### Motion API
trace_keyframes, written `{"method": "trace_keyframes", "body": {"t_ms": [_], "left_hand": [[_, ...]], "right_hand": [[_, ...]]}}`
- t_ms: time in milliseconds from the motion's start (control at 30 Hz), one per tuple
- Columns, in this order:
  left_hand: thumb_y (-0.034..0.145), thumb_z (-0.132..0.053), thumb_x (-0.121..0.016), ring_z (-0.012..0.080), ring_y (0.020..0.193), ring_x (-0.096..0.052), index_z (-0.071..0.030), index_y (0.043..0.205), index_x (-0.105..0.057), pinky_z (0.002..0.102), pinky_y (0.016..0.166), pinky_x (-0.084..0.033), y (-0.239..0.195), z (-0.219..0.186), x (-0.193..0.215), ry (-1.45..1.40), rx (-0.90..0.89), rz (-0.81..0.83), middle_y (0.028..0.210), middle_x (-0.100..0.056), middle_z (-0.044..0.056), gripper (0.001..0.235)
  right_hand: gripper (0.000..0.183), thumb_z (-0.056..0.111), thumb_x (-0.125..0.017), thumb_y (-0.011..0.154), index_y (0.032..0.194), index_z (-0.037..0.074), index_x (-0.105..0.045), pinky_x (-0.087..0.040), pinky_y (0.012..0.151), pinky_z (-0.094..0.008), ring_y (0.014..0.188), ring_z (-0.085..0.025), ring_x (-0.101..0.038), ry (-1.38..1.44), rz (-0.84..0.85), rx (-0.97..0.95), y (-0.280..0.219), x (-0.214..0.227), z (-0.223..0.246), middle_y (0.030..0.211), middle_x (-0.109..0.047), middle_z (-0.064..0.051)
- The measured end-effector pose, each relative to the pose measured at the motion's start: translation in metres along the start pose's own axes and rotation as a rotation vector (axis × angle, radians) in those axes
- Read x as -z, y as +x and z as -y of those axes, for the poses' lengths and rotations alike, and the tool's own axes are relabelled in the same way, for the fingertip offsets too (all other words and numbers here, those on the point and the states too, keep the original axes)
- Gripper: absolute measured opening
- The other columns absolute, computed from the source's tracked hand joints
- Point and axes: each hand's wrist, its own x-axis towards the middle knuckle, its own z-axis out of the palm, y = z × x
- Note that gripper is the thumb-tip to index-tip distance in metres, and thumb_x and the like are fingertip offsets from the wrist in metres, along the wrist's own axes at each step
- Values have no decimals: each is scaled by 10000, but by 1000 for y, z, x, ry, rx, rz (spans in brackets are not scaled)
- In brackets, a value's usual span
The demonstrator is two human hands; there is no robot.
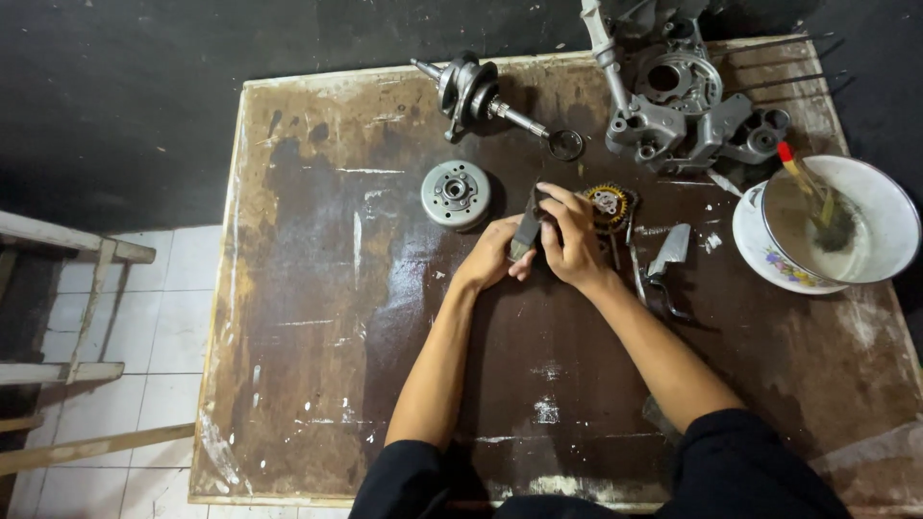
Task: The recorder is cleaning and inspecting various motorcycle engine components on a workbench.
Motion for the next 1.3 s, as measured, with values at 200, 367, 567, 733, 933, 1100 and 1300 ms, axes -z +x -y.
{"method": "trace_keyframes", "body": {"t_ms": [200, 367, 567, 733, 933, 1100, 1300], "left_hand": [[1106, -367, -392, 209, 546, -633, 4, 1117, -602, 324, 565, -555, 2, 5, 1, 45, 2, -15, 694, -662, 125, 427], [1111, -359, -397, 182, 493, -585, -1, 945, -609, 298, 485, -469, 2, 13, 1, 226, 2, -155, 638, -623, 101, 448], [1105, -312, -391, 144, 445, -488, -20, 817, -595, 294, 454, -408, 0, 10, -1, 204, -50, -131, 573, -550, 56, 458], [1105, -279, -404, 127, 472, -457, -20, 928, -598, 295, 478, -412, 3, 9, 2, 69, -36, -61, 609, -531, 51, 369], [1037, -303, -410, 108, 576, -528, -50, 1058, -661, 265, 473, -388, 5, 8, 8, 159, 1, -194, 760, -614, 0, 356], [1181, -365, -510, 87, 555, -518, -62, 914, -579, 220, 466, -387, 8, 55, 56, -157, -26, 7, 746, -562, -16, 409], [1022, -330, -457, 110, 746, -602, -85, 1091, -631, 287, 619, -490, 10, 40, 36, 154, -19, -332, 886, -633, -4, 309]], "right_hand": [[315, 91, -514, 1004, 1273, -34, -621, -475, 1080, -478, 1205, -391, -621, 23, 16, -7, 2, 2, 7, 1348, -627, -217], [319, 16, -568, 969, 1275, -71, -590, -517, 1035, -453, 1171, -400, -640, 115, 19, -50, 3, -2, 2, 1293, -624, -231], [346, -129, -599, 910, 1247, -50, -605, -549, 991, -428, 1156, -386, -662, 82, -6, -96, -5, -1, -1, 1257, -654, -211], [342, -166, -588, 901, 1216, -53, -658, -587, 971, -394, 1154, -344, -681, 55, -33, -113, -12, -11, -10, 1266, -666, -190], [202, 105, -582, 935, 1083, 39, -703, -538, 1048, -501, 1187, -309, -654, 47, 17, 452, -13, -15, -12, 1252, -664, -142], [397, 326, -482, 1061, 1249, 28, -665, -437, 1169, -552, 1391, -385, -536, 61, 19, 31, -2, -10, -1, 1451, -570, -189], [373, 412, -475, 1030, 1227, 143, -642, -400, 1156, -566, 1348, -396, -551, 9, 131, 412, -9, -8, -6, 1435, -570, -206]]}}
